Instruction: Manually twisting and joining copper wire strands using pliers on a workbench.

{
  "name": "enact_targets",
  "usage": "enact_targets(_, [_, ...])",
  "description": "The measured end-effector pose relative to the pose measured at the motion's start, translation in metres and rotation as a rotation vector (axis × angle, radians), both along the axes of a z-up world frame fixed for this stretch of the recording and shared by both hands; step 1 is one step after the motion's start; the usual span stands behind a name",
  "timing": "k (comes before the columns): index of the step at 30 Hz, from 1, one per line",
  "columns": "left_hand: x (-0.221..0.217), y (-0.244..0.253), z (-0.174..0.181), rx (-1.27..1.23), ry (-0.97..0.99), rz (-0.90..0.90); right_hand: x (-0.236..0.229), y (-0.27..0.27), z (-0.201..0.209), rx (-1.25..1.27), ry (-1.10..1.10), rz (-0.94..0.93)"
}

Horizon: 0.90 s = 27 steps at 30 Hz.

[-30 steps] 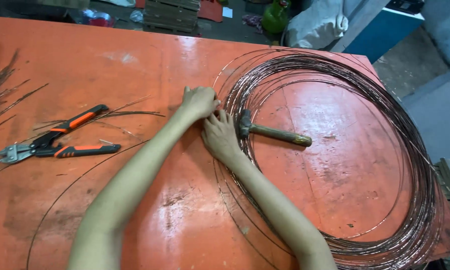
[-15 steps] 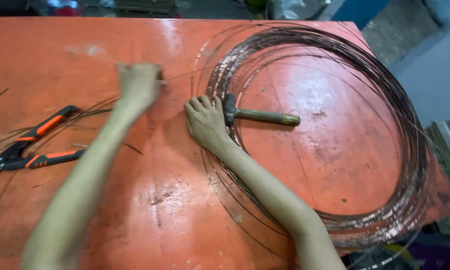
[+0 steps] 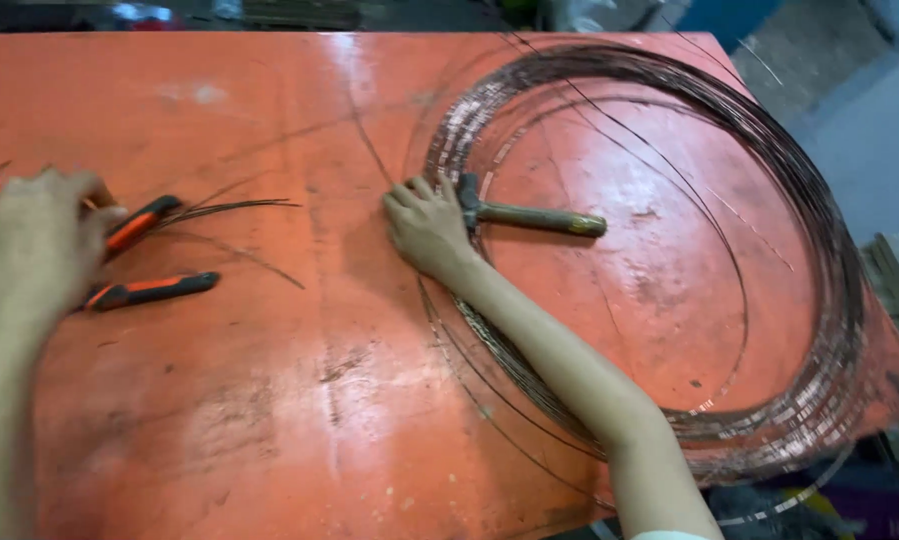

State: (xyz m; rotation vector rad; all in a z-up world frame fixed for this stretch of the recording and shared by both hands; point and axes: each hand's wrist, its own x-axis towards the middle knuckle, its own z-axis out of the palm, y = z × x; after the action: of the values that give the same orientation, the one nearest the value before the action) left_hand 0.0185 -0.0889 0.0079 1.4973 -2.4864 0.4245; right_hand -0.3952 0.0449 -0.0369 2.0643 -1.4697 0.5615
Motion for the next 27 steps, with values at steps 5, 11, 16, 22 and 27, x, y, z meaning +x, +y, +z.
enact_targets(5, [0.055, 0.042, -0.013, -0.132, -0.087, 0.137, 0.005, 0.005, 0.009, 0.031, 0.044, -0.074])
enact_targets(11, [0.141, 0.04, -0.049, -0.059, -0.003, 0.126, -0.001, -0.001, -0.003, 0.061, 0.03, -0.191])
enact_targets(16, [0.183, 0.048, -0.056, -0.045, 0.037, 0.039, -0.001, -0.003, 0.005, 0.025, -0.009, -0.114])
enact_targets(22, [0.222, 0.107, -0.093, 0.016, 0.151, -0.005, -0.002, -0.004, -0.006, 0.184, -0.083, -0.099])
enact_targets(27, [0.177, 0.124, -0.072, -0.055, -0.019, 0.118, 0.021, -0.006, 0.018, 0.258, -0.23, -0.043])
